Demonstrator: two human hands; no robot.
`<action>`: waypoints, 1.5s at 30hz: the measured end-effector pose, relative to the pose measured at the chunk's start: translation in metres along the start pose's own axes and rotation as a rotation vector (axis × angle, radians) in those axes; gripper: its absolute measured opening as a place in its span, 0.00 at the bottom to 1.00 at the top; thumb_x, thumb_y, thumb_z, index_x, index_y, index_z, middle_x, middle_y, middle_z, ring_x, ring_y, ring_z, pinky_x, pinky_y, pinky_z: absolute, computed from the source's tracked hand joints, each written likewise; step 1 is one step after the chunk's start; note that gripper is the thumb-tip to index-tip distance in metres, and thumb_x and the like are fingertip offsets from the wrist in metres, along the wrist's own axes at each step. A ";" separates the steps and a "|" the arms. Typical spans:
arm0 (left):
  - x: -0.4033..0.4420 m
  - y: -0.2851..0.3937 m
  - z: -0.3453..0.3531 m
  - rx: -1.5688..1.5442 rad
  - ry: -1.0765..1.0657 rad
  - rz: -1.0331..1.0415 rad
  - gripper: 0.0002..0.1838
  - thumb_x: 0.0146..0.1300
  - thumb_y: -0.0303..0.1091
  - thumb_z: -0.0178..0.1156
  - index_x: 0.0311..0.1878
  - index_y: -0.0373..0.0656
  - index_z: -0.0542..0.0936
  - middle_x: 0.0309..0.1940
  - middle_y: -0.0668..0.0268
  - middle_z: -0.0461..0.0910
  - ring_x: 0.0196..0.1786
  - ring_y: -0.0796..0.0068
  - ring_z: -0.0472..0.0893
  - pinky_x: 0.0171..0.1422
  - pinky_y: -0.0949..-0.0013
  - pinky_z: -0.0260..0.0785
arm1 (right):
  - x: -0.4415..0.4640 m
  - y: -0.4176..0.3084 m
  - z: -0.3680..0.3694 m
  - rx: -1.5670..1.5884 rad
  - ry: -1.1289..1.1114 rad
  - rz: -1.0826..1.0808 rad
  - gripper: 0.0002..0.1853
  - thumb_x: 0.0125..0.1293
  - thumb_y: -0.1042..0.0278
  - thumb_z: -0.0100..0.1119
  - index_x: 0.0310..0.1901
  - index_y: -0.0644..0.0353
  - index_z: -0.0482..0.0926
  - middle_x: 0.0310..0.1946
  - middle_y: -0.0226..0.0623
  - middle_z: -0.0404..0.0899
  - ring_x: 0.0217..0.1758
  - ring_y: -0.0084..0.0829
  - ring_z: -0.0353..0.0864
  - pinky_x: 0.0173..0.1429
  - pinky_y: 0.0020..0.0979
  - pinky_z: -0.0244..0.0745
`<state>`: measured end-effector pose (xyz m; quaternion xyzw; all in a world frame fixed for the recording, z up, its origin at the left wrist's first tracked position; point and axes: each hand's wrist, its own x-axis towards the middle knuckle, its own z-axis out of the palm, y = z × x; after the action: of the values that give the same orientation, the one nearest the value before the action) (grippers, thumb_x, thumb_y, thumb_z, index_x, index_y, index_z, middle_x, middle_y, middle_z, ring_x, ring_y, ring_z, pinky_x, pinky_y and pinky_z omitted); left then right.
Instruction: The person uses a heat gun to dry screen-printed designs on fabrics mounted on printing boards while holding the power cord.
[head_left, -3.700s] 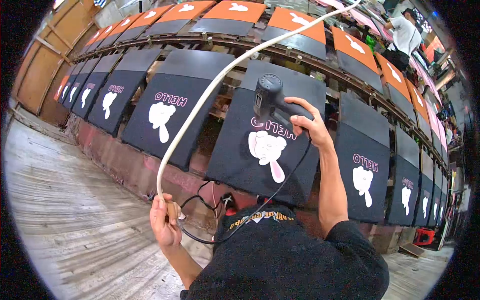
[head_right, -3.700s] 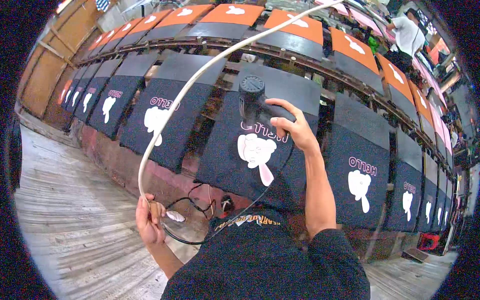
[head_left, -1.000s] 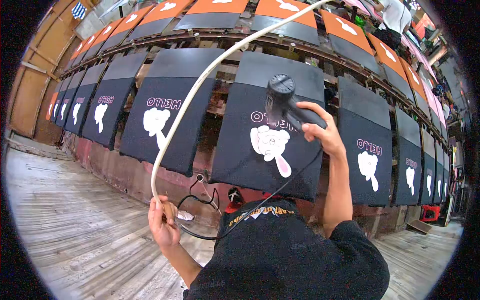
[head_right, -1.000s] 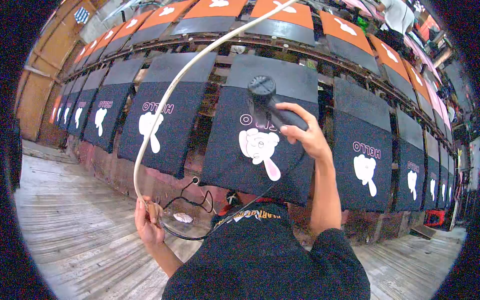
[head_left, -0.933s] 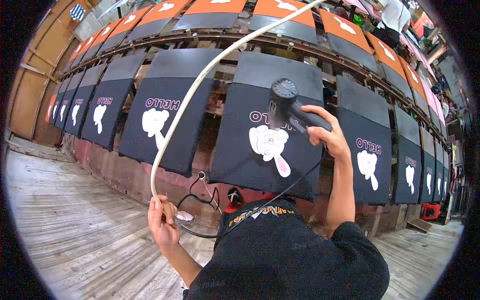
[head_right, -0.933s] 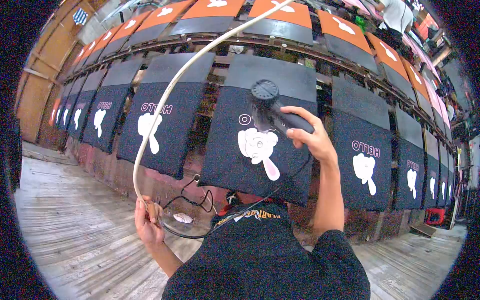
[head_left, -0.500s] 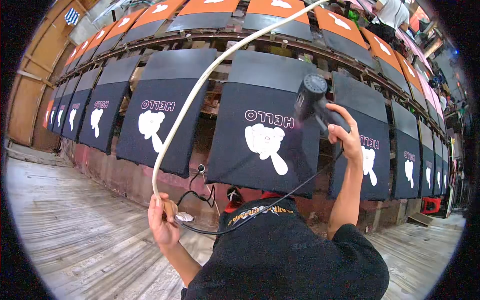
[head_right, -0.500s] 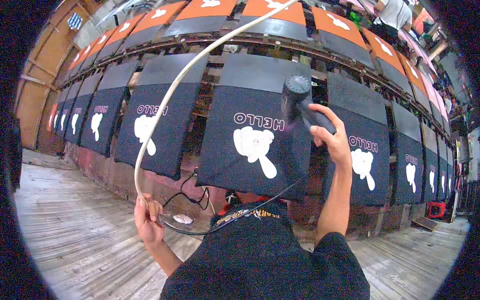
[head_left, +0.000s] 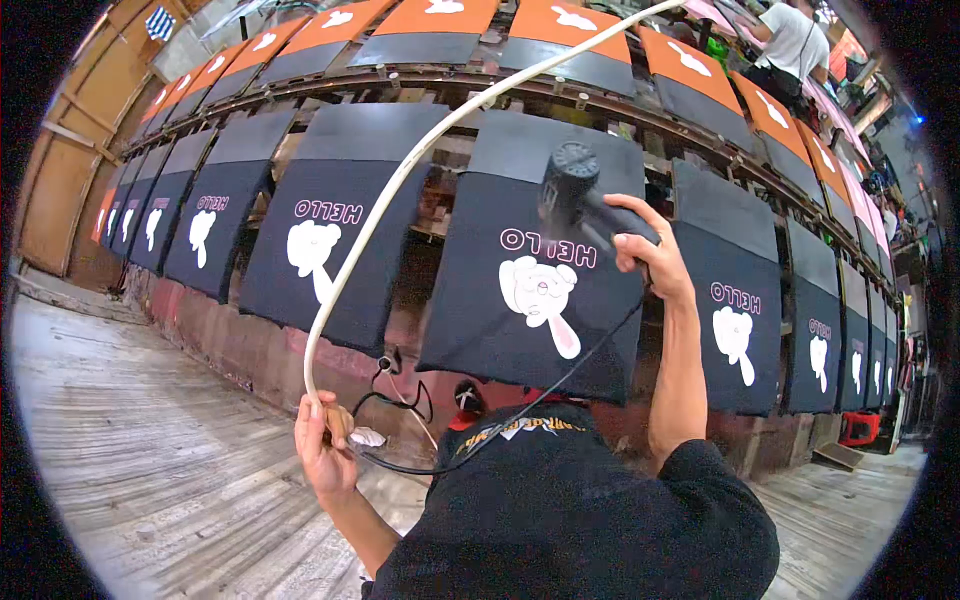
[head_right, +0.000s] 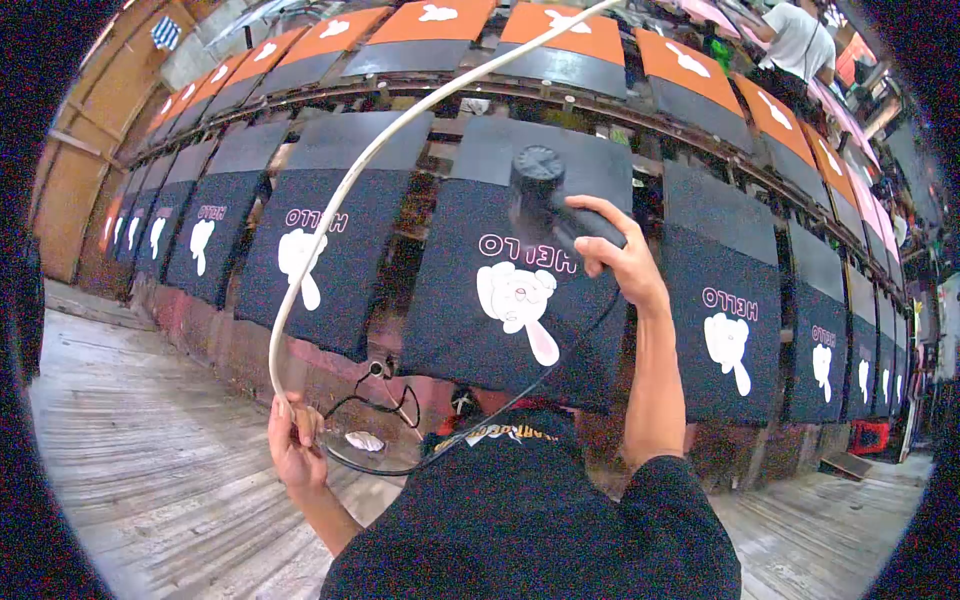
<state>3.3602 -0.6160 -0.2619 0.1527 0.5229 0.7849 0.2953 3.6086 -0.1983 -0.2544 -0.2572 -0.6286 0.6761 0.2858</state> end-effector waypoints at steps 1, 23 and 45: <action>-0.001 0.000 -0.001 -0.012 0.013 -0.001 0.15 0.81 0.41 0.49 0.52 0.37 0.75 0.16 0.76 0.60 0.21 0.84 0.59 0.33 0.73 0.55 | 0.004 0.000 0.003 0.000 -0.034 0.008 0.29 0.60 0.71 0.67 0.65 0.61 0.78 0.25 0.25 0.74 0.23 0.17 0.72 0.30 0.22 0.68; -0.004 -0.004 -0.007 0.018 0.049 0.016 0.16 0.81 0.41 0.47 0.53 0.38 0.75 0.15 0.76 0.61 0.21 0.83 0.59 0.33 0.73 0.55 | 0.024 0.001 0.047 -0.083 -0.141 0.011 0.28 0.60 0.72 0.67 0.65 0.58 0.79 0.27 0.24 0.76 0.24 0.15 0.70 0.28 0.21 0.64; 0.022 -0.006 0.017 -0.005 -0.066 -0.070 0.15 0.82 0.39 0.48 0.54 0.37 0.76 0.18 0.77 0.61 0.22 0.84 0.58 0.34 0.73 0.54 | -0.063 -0.021 -0.031 -0.153 0.218 0.062 0.31 0.57 0.69 0.67 0.65 0.60 0.78 0.26 0.26 0.75 0.24 0.16 0.72 0.30 0.21 0.68</action>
<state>3.3542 -0.5885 -0.2620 0.1595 0.5160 0.7699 0.3399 3.6764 -0.2203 -0.2370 -0.3697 -0.6353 0.6025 0.3109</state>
